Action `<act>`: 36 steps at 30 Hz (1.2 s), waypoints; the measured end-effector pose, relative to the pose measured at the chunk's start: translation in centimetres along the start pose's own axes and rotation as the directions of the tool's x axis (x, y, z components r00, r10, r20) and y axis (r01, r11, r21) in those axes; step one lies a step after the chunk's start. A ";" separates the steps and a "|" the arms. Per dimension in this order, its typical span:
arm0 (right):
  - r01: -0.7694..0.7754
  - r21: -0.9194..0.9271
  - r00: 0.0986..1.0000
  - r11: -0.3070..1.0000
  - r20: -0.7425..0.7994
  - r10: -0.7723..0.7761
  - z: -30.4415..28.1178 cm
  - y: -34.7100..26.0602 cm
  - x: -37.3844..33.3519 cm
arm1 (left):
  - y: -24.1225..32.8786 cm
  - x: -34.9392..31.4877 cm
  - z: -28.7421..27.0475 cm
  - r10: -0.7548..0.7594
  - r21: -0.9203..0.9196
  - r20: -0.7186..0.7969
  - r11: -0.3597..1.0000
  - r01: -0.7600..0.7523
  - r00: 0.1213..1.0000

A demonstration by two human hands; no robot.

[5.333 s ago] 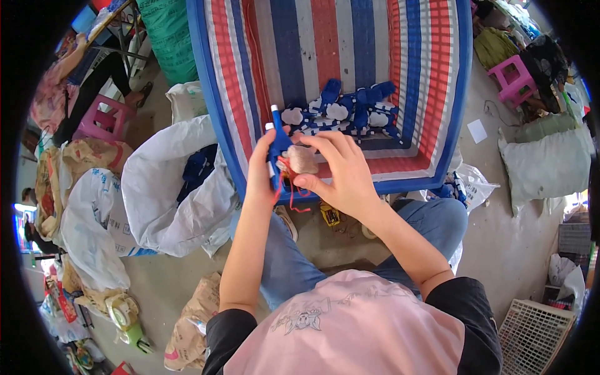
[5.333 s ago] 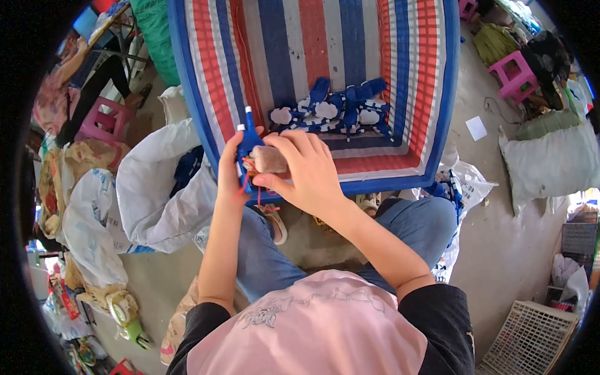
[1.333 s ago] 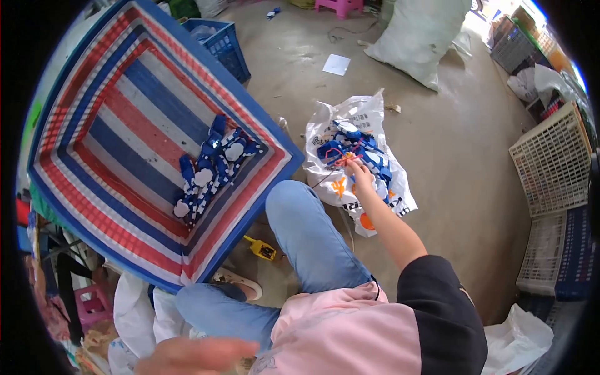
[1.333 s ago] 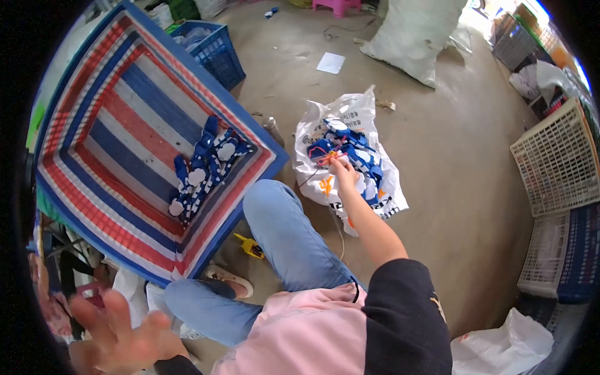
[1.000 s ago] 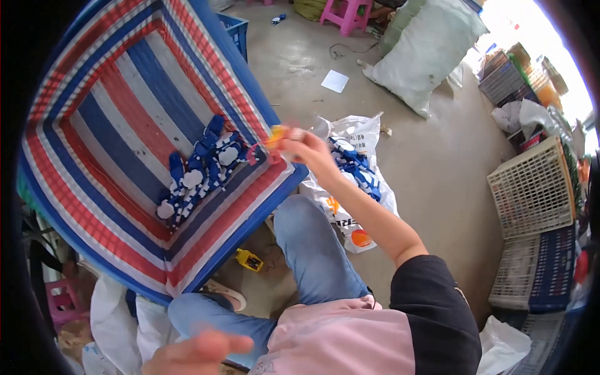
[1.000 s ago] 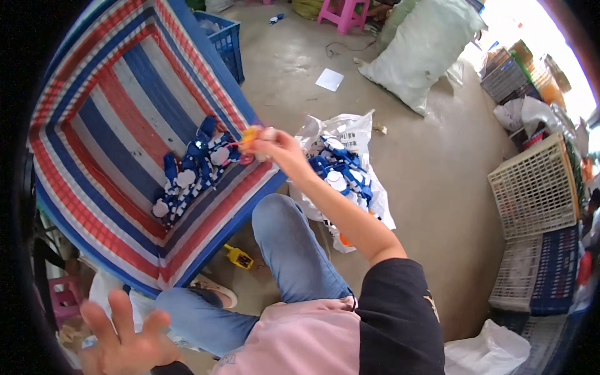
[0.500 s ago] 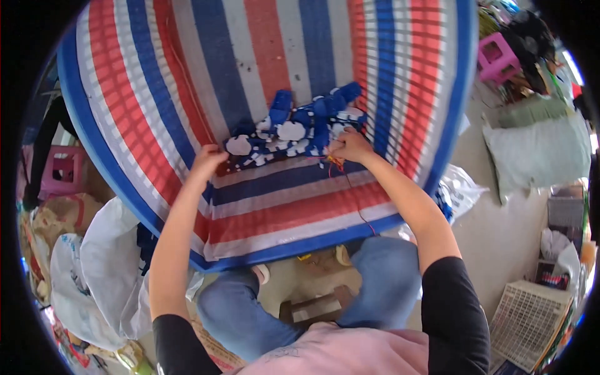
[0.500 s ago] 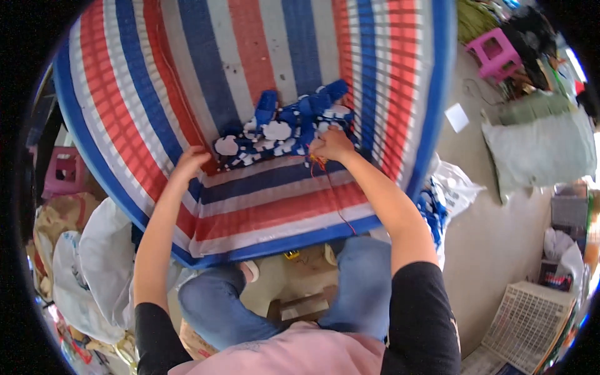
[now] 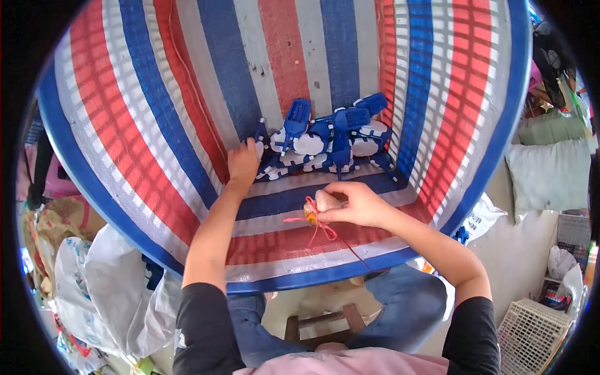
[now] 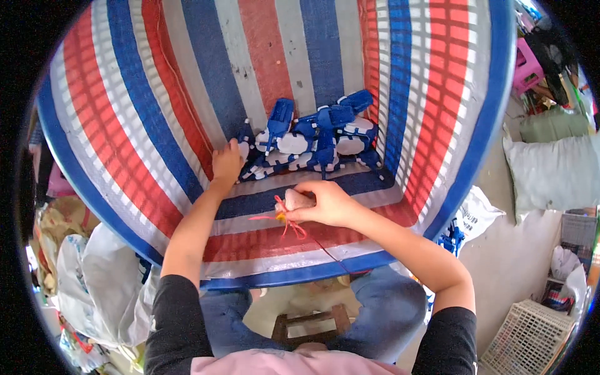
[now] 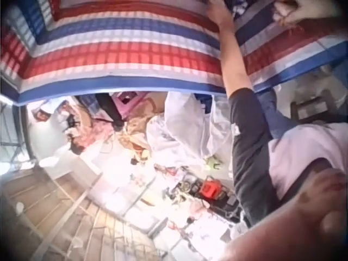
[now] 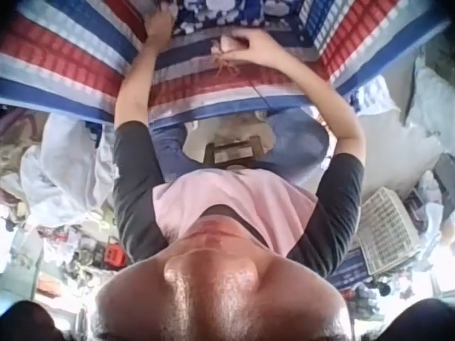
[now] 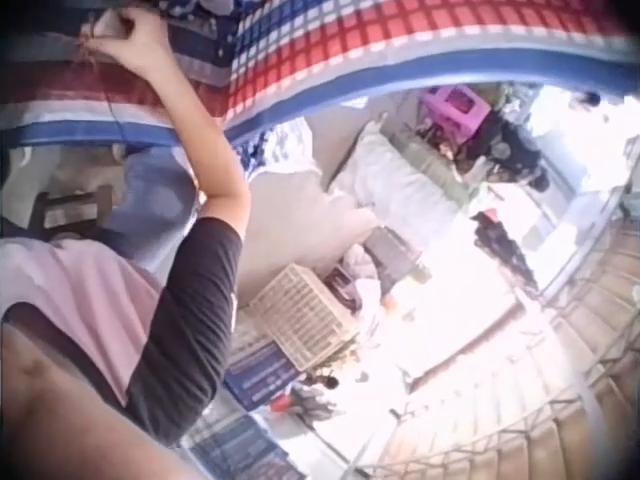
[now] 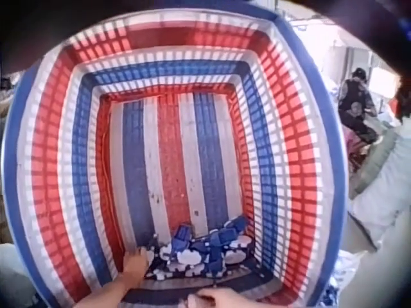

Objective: Assembling plastic toy radio components by fitting internal circuits into blue housings and snapping on white covers.

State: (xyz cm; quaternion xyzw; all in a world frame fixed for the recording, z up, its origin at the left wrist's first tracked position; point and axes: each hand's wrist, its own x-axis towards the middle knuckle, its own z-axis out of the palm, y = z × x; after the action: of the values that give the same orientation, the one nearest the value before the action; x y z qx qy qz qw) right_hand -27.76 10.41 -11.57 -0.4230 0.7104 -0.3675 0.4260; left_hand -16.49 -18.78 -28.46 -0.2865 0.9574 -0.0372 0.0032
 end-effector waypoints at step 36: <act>0.378 -0.217 0.845 0.900 -0.317 -0.431 9.8 -13.2 -11.2 | 6.0 -21.2 -29.3 0.183 -0.735 0.463 -0.467 0.491 0.867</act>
State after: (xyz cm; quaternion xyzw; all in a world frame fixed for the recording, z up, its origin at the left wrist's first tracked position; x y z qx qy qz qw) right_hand -11.82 14.20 -0.27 -0.5195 0.6953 -0.4665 0.1706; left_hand -2.89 -0.10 0.01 -0.3013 0.4397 0.8444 -0.0537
